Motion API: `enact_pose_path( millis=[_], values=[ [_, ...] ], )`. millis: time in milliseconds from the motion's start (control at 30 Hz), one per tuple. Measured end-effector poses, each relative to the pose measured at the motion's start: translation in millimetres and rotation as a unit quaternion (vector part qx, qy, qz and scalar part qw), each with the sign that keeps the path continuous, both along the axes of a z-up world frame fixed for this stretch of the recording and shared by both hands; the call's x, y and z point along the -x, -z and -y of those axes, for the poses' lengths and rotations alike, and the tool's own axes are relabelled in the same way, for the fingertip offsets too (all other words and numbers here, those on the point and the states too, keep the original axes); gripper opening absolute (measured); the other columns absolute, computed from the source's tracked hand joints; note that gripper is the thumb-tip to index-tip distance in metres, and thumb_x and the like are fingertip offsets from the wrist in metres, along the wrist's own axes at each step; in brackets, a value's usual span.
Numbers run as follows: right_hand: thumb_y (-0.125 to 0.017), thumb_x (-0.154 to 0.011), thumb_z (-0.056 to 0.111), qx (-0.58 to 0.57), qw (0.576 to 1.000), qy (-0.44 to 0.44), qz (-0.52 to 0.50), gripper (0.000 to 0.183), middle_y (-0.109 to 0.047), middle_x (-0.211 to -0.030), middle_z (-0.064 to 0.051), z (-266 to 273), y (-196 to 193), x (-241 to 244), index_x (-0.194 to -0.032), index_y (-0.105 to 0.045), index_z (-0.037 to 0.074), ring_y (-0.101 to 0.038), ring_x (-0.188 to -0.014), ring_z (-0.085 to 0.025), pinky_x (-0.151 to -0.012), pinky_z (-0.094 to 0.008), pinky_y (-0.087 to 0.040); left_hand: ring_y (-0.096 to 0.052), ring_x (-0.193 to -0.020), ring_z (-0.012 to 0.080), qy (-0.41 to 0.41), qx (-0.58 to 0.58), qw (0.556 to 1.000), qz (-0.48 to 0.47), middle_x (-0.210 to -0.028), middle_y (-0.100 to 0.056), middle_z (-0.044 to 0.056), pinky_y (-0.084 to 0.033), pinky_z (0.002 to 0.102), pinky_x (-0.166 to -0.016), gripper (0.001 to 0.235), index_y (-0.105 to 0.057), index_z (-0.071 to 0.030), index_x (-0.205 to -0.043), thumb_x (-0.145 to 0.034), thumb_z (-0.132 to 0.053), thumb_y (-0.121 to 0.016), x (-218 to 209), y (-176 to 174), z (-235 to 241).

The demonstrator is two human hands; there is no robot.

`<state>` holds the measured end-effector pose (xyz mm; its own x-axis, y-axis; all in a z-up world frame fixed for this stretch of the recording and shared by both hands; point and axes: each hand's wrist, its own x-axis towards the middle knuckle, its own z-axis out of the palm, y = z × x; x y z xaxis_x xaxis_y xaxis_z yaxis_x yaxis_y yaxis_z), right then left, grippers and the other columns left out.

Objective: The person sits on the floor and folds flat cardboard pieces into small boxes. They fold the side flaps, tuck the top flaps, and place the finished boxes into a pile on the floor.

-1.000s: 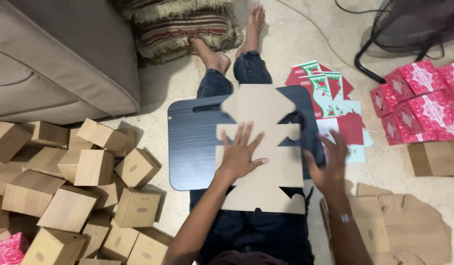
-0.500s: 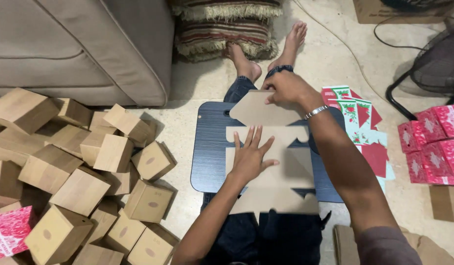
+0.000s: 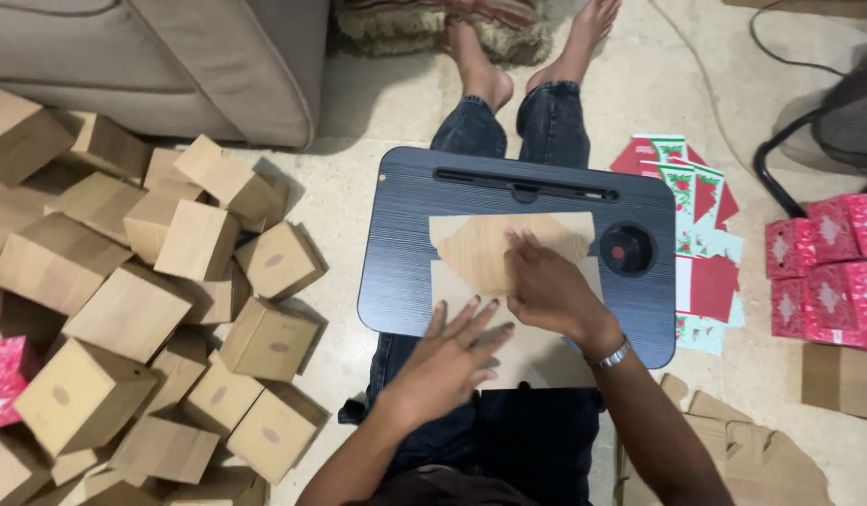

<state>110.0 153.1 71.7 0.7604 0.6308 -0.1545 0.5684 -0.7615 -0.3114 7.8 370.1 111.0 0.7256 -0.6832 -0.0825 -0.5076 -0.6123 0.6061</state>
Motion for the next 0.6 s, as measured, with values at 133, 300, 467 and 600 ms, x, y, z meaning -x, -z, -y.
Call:
enact_pose_path(
  millis=[133,300,467,600],
  values=[
    [-0.070,-0.088,0.044,0.050,0.994,0.082,-0.060,0.040,-0.040,-0.161,-0.018,-18,-23,16,-0.110,-0.056,0.015,-0.037,-0.148,-0.042,-0.117,-0.051,-0.036,-0.039,-0.144,0.0452,-0.079,-0.006,0.997,-0.013,-0.154,-0.046,0.023,-0.019,0.072,-0.115,0.053,-0.055,-0.013,-0.146,-0.095,-0.027,-0.064,-29,-20,-10],
    [-0.065,-0.096,0.042,-0.077,0.975,0.206,0.031,0.036,-0.032,-0.165,-0.019,-28,27,44,-0.112,-0.051,0.013,-0.026,-0.152,-0.045,-0.119,-0.069,-0.020,-0.004,-0.155,0.0507,-0.037,-0.115,0.992,-0.039,-0.170,-0.009,0.024,-0.005,0.080,-0.113,0.126,-0.020,-0.026,-0.164,-0.064,-0.050,-0.093,-102,-2,18],
    [-0.070,-0.095,0.031,-0.146,0.945,0.263,0.125,0.031,-0.043,-0.157,-0.015,-21,36,104,-0.120,-0.061,0.016,-0.034,-0.148,-0.041,-0.114,-0.071,-0.026,0.004,-0.157,0.0423,0.024,-0.208,0.977,-0.026,-0.172,-0.006,0.019,0.008,0.080,-0.113,0.126,-0.023,-0.026,-0.163,-0.061,-0.058,-0.090,-112,-12,37],
    [-0.070,-0.095,0.031,-0.205,0.948,0.233,0.076,0.027,-0.058,-0.145,-0.006,-26,41,140,-0.117,-0.070,0.015,-0.042,-0.145,-0.032,-0.118,-0.064,-0.024,-0.029,-0.153,0.0377,-0.020,-0.176,0.982,0.071,-0.161,-0.040,0.016,-0.001,0.078,-0.117,0.086,-0.044,-0.022,-0.154,-0.077,-0.025,-0.082,-123,11,37]
  ],
)
